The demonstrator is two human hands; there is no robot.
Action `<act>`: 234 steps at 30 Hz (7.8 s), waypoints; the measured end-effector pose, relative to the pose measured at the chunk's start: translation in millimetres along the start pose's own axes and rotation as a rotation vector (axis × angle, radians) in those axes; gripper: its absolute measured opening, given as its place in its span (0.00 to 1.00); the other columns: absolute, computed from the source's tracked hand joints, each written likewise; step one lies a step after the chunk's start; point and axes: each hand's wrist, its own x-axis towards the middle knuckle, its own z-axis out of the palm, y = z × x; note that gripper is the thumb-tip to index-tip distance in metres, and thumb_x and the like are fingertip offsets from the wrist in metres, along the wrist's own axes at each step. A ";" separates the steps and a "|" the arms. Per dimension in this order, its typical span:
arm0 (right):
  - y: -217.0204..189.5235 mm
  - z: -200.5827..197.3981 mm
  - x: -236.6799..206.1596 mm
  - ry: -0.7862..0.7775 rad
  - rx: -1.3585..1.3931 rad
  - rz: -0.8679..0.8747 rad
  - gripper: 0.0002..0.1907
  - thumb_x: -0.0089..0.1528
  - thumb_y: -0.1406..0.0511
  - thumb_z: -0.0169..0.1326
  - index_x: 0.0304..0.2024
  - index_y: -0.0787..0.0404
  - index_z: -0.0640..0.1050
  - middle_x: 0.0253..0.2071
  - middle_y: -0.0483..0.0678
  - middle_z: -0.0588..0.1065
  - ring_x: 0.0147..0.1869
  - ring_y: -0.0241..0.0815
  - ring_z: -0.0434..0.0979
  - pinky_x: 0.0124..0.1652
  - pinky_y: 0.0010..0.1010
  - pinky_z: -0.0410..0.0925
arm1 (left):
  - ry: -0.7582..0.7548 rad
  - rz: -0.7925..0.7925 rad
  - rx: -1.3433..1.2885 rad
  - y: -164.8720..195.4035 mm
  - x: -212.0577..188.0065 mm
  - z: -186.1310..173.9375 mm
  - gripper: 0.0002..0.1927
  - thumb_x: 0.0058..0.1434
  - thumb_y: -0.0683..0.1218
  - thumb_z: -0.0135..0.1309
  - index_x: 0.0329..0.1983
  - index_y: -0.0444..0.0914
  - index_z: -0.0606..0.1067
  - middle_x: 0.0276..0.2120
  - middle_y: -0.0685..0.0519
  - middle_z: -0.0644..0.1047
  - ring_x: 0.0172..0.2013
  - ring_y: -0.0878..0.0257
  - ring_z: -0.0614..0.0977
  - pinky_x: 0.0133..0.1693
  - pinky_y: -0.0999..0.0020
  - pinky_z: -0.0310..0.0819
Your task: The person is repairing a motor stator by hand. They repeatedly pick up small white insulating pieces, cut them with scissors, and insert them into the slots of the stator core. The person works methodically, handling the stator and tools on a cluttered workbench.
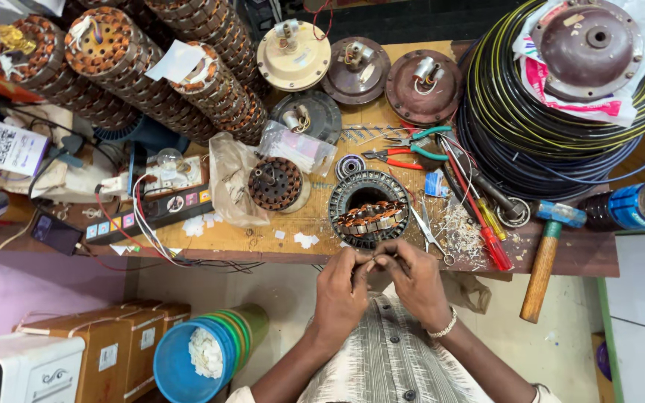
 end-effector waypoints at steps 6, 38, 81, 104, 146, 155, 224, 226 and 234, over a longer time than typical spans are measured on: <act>5.1 -11.4 3.2 -0.011 0.268 -0.253 0.04 0.69 0.70 0.51 0.45 0.65 0.72 0.44 0.50 0.72 0.49 0.40 0.74 0.50 0.29 0.71 | -0.088 -0.560 -0.526 12.1 16.7 4.6 0.08 0.59 0.36 0.59 0.42 0.33 0.77 0.38 0.49 0.76 0.32 0.58 0.82 0.25 0.63 0.79; 9.3 -12.2 -27.4 0.021 -0.220 -0.537 0.09 0.61 0.78 0.60 0.40 0.68 0.73 0.40 0.57 0.78 0.45 0.54 0.83 0.43 0.37 0.75 | -0.352 -0.568 -0.636 -21.9 -12.2 -9.2 0.06 0.71 0.41 0.54 0.46 0.32 0.75 0.33 0.51 0.77 0.25 0.72 0.76 0.24 0.76 0.73; 27.3 -0.4 -10.3 -0.257 0.585 0.426 0.07 0.65 0.73 0.55 0.45 0.71 0.75 0.39 0.53 0.80 0.41 0.38 0.84 0.42 0.30 0.80 | -0.363 -0.007 0.109 -18.3 9.2 -28.8 0.07 0.65 0.41 0.59 0.45 0.38 0.76 0.39 0.50 0.81 0.37 0.55 0.84 0.39 0.61 0.79; 45.0 -30.8 0.7 0.064 0.726 0.086 0.06 0.68 0.73 0.54 0.43 0.64 0.70 0.46 0.54 0.77 0.43 0.41 0.83 0.42 0.33 0.80 | -0.340 0.442 0.171 -93.0 41.4 -16.6 0.37 0.59 0.50 0.67 0.69 0.50 0.63 0.66 0.45 0.69 0.67 0.49 0.68 0.69 0.49 0.60; 12.1 -21.7 86.8 0.069 -0.319 -0.376 0.06 0.65 0.77 0.65 0.42 0.65 0.81 0.43 0.53 0.81 0.46 0.46 0.83 0.46 0.34 0.73 | -0.329 0.002 -0.035 -102.1 102.4 20.8 0.23 0.59 0.42 0.64 0.59 0.43 0.75 0.53 0.53 0.80 0.54 0.53 0.80 0.61 0.55 0.68; 9.1 -10.4 80.4 0.086 -0.405 -0.472 0.07 0.66 0.78 0.65 0.42 0.66 0.81 0.41 0.53 0.79 0.44 0.48 0.81 0.44 0.36 0.72 | -0.274 0.054 -0.086 -107.1 96.7 18.3 0.22 0.58 0.42 0.65 0.57 0.43 0.76 0.53 0.51 0.80 0.56 0.51 0.79 0.62 0.57 0.69; 33.3 -14.9 39.2 -0.043 -0.482 -0.469 0.21 0.55 0.64 0.72 0.49 0.61 0.83 0.55 0.46 0.81 0.54 0.49 0.74 0.55 0.37 0.70 | -0.340 0.326 -0.135 -122.9 48.8 -1.0 0.33 0.60 0.52 0.68 0.65 0.37 0.70 0.54 0.44 0.78 0.53 0.51 0.77 0.55 0.58 0.75; 40.6 -18.8 39.5 -0.032 -0.468 -0.497 0.20 0.58 0.65 0.72 0.51 0.61 0.83 0.56 0.45 0.81 0.56 0.48 0.75 0.56 0.35 0.70 | -0.241 0.359 -0.064 -119.8 37.8 6.9 0.30 0.61 0.52 0.69 0.62 0.36 0.72 0.53 0.46 0.79 0.53 0.53 0.78 0.55 0.58 0.76; 45.8 -20.3 42.8 -0.069 -0.471 -0.537 0.18 0.59 0.65 0.72 0.51 0.59 0.84 0.54 0.44 0.82 0.54 0.44 0.76 0.53 0.34 0.68 | 0.003 0.468 0.125 -126.9 30.3 25.4 0.24 0.60 0.49 0.68 0.55 0.34 0.76 0.48 0.47 0.81 0.46 0.54 0.82 0.50 0.60 0.76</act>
